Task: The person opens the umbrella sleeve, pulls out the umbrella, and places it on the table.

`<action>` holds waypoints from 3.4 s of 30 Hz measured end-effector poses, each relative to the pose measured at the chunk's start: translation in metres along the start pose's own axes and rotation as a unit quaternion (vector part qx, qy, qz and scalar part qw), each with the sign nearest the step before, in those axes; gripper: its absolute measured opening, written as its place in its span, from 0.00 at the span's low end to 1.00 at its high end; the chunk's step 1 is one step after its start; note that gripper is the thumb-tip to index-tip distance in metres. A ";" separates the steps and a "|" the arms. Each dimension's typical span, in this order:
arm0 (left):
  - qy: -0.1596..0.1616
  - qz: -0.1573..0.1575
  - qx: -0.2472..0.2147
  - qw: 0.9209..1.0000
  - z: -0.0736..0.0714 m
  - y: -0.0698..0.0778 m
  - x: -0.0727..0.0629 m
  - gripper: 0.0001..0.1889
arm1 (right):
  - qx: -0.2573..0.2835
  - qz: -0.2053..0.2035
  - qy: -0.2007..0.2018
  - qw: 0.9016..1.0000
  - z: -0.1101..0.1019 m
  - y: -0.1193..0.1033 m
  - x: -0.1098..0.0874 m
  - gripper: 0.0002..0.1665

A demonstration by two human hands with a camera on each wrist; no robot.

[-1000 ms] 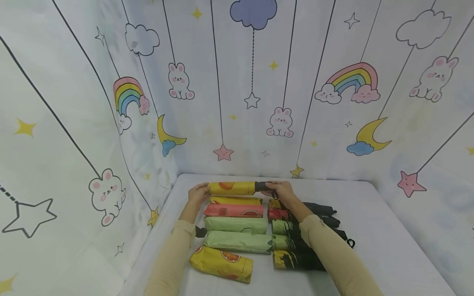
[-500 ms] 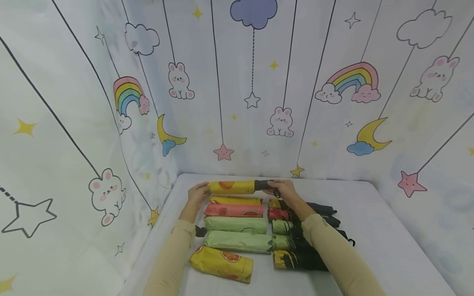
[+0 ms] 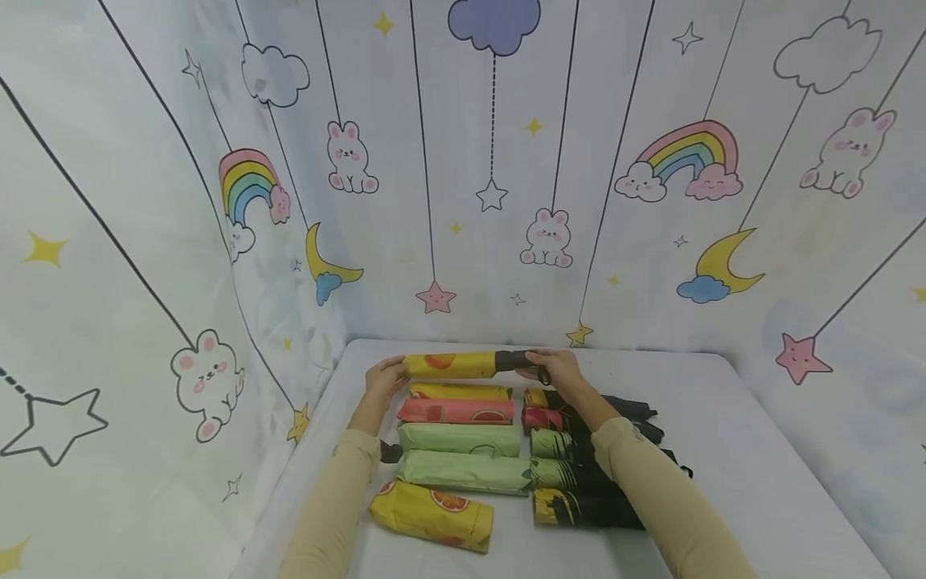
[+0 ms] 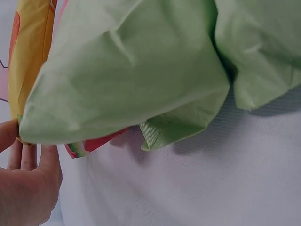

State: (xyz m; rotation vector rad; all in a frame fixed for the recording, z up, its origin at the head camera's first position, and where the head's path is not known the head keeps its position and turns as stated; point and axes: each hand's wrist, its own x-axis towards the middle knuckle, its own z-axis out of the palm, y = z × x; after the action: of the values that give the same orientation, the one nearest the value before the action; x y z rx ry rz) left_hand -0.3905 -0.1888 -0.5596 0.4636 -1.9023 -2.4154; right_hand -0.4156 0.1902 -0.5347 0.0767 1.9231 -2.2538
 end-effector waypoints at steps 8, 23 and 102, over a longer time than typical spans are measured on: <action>0.013 -0.001 -0.004 1.000 0.002 -0.002 0.003 0.21 | -0.007 -0.001 -0.001 1.000 -0.002 -0.002 -0.002 0.32; 0.019 -0.007 0.000 1.000 -0.008 -0.004 0.004 0.22 | 0.011 -0.004 -0.017 1.000 -0.014 0.001 -0.004 0.35; 0.022 -0.006 0.005 1.000 0.001 -0.010 0.009 0.22 | 0.069 -0.011 -0.002 0.998 -0.079 -0.006 -0.014 0.36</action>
State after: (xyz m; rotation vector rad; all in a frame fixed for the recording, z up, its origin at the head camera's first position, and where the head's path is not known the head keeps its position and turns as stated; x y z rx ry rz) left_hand -0.3976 -0.1873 -0.5710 0.5244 -1.8999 -2.3841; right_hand -0.4087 0.2697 -0.5400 0.0693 1.7725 -2.3981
